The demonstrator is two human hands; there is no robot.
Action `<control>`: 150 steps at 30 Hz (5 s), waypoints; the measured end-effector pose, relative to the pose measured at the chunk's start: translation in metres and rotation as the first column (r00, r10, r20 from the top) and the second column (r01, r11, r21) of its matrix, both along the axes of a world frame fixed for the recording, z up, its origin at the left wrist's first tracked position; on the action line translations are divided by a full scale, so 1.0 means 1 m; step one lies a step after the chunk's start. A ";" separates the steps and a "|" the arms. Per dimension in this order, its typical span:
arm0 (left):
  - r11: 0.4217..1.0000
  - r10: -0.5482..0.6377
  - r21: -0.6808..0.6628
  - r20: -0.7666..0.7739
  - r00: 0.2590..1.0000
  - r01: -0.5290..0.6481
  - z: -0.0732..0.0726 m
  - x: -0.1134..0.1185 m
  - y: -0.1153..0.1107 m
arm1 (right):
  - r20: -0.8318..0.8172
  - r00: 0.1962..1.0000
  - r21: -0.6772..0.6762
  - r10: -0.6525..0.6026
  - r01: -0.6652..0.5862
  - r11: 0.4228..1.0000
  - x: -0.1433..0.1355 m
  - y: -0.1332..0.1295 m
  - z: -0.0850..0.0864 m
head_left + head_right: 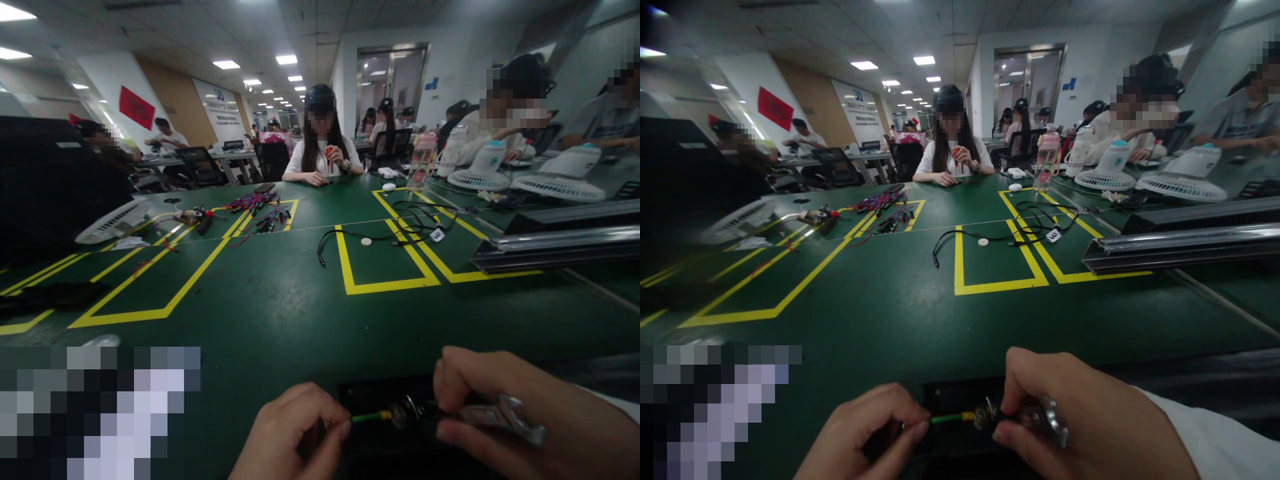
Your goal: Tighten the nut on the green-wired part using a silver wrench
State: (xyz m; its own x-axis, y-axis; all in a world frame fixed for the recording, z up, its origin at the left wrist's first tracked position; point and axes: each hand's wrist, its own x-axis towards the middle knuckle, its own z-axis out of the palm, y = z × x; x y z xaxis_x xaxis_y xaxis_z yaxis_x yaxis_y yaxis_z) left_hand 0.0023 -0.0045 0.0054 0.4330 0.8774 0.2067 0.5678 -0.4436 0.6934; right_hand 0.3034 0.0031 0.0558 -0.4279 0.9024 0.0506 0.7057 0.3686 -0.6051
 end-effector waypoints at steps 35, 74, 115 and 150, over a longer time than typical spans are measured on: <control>1.000 0.008 0.029 -0.003 1.000 -0.008 0.003 0.000 0.000 | 0.340 0.782 -0.030 0.523 -0.546 0.837 -0.029 0.030 0.045; 1.000 0.003 0.018 0.013 1.000 -0.003 -0.001 0.000 -0.001 | 0.103 0.995 0.123 -0.014 0.001 0.992 -0.020 -0.003 0.005; 0.999 -0.004 -0.035 -0.008 1.000 0.003 -0.001 -0.002 -0.002 | -0.100 0.992 -0.117 -0.075 0.063 0.991 -0.006 0.007 0.021; 0.999 -0.021 -0.037 -0.031 0.999 0.020 -0.002 -0.003 -0.002 | 0.234 0.912 -0.041 0.338 -0.338 0.940 -0.022 0.030 0.047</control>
